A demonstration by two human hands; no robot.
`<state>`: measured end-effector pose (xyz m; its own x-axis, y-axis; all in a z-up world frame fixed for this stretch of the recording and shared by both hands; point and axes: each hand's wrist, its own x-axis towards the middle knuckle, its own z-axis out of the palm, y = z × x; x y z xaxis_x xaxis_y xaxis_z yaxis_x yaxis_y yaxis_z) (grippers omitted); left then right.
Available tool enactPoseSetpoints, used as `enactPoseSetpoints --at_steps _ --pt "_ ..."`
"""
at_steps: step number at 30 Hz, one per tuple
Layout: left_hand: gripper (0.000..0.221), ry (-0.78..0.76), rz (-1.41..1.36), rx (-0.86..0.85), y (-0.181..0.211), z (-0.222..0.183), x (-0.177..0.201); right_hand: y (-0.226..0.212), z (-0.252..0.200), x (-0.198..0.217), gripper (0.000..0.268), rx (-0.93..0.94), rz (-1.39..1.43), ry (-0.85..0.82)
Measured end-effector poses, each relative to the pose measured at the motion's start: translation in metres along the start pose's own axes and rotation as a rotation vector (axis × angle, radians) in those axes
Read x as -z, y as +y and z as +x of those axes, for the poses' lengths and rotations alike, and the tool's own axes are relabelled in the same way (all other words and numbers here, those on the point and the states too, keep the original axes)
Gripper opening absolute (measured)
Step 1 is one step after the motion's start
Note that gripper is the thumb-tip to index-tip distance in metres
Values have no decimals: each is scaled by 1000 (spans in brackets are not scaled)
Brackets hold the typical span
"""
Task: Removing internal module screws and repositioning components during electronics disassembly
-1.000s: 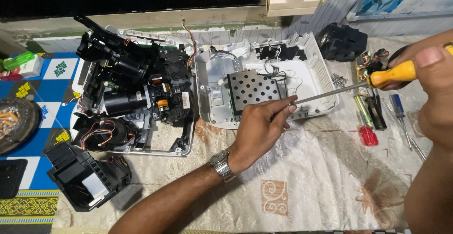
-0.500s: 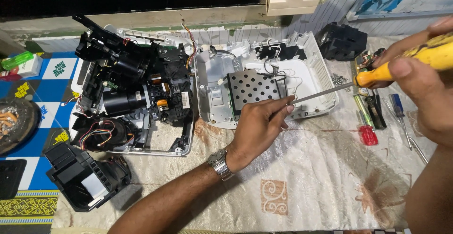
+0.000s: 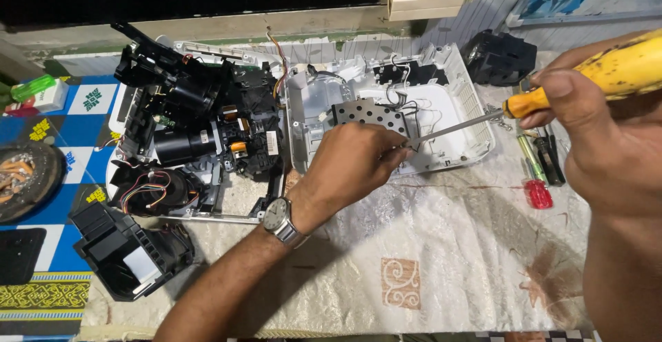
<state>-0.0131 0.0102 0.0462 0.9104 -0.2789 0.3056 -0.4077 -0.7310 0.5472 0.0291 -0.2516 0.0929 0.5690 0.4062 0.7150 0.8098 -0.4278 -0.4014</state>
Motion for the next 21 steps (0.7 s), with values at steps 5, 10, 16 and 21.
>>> enactPoseSetpoints --at_steps 5,10,16,21 --pt "36 -185 155 74 8 -2 30 -25 17 -24 59 -63 330 83" --pt "33 -151 135 38 -12 -14 46 -8 15 -39 60 113 190 110" --pt "21 58 230 -188 -50 -28 27 -31 21 -56 61 58 275 -29" --pt "27 47 161 -154 -56 -36 16 -19 18 -66 62 155 139 0"
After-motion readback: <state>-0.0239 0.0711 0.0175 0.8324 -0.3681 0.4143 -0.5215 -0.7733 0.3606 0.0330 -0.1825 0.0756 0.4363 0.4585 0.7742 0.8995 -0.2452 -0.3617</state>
